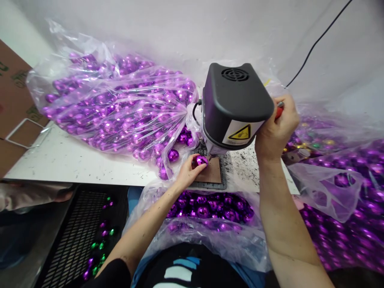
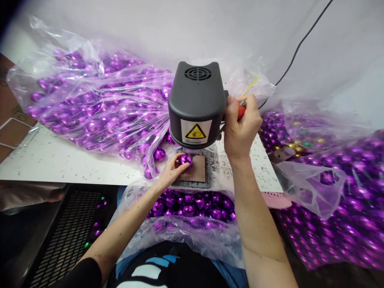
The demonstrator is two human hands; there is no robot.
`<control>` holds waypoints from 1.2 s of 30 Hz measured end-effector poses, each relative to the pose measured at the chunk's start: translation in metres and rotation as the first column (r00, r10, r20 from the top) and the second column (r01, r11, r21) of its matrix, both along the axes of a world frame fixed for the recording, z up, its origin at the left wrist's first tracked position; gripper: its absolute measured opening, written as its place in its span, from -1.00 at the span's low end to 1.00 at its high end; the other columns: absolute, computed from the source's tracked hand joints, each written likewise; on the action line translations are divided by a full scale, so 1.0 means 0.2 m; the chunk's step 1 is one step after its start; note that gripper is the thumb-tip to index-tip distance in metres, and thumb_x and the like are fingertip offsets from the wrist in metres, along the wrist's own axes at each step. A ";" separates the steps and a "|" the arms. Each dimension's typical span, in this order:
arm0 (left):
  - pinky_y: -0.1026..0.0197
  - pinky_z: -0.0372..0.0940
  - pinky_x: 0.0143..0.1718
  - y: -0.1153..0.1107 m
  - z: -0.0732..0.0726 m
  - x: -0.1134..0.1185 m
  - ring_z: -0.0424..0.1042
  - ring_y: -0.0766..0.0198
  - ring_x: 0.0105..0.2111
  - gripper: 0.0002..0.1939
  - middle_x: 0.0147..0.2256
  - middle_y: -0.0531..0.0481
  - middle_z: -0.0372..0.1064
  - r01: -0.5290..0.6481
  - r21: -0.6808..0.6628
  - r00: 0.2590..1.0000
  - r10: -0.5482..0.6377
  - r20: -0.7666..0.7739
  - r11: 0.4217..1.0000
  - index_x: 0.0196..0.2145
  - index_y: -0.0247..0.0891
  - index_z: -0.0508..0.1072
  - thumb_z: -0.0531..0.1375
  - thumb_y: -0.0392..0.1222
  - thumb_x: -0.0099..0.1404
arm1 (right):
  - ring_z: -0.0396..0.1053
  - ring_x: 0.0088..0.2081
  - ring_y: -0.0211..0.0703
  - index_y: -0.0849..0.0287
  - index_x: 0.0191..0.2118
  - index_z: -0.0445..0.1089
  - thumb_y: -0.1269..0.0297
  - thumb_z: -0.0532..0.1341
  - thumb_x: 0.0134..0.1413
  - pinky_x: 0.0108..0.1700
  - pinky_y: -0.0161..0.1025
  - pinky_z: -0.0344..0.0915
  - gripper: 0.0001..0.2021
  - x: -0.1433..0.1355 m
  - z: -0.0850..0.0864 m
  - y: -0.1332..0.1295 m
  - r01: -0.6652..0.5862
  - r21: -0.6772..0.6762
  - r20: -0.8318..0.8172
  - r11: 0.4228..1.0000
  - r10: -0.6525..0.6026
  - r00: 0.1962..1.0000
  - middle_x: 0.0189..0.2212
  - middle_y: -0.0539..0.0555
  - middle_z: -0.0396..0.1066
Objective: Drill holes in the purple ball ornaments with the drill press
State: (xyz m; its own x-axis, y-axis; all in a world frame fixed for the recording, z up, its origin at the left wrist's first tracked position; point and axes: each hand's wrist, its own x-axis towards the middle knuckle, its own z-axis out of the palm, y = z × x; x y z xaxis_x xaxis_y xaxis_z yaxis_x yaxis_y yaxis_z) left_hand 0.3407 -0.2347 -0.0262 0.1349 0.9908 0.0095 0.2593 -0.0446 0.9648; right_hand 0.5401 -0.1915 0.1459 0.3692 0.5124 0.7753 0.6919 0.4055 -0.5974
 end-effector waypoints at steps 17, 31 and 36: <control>-0.03 0.22 0.13 -0.08 -0.05 0.15 0.39 0.04 0.03 -0.57 -0.01 -0.16 0.42 0.128 0.430 0.896 0.082 -0.437 0.894 0.11 -0.24 0.28 0.25 -0.05 0.39 | 0.01 -0.44 -0.42 0.19 -0.41 0.15 -0.33 -0.01 0.21 -0.30 -0.32 0.07 -0.41 -0.04 0.01 -0.02 -0.075 0.020 -0.093 0.997 0.076 0.993 -0.52 -0.13 0.06; -0.23 -0.04 0.35 -0.08 -0.08 0.17 0.39 0.02 0.06 -0.57 -0.01 -0.19 0.41 0.122 0.465 0.844 0.155 -0.513 0.877 0.13 -0.25 0.23 0.23 -0.10 0.40 | 0.30 -0.43 -0.40 0.15 -0.16 0.36 0.21 0.19 0.25 -0.38 -0.35 0.25 -0.86 0.00 -0.32 -0.32 -0.073 0.267 0.163 0.961 0.029 0.986 -0.43 -0.07 0.29; -0.23 -0.03 0.35 -0.08 -0.08 0.17 0.38 0.01 0.08 -0.56 0.01 -0.20 0.40 0.118 0.458 0.843 0.155 -0.515 0.881 0.13 -0.25 0.23 0.24 -0.10 0.39 | 0.37 -0.40 -0.31 0.19 -0.06 0.36 0.36 0.20 0.19 -0.38 -0.28 0.29 -0.80 0.01 -0.43 -0.36 -0.166 0.297 0.199 0.940 0.109 0.974 -0.38 0.00 0.34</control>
State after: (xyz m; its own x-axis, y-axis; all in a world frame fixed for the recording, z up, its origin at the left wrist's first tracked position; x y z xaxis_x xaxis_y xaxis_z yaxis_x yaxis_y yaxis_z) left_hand 0.3752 -0.2508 -0.0423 0.2354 0.8899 0.3908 0.7196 -0.4298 0.5453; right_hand 0.5416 -0.2636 0.0604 0.1545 0.2723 0.9497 0.6991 0.6491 -0.2998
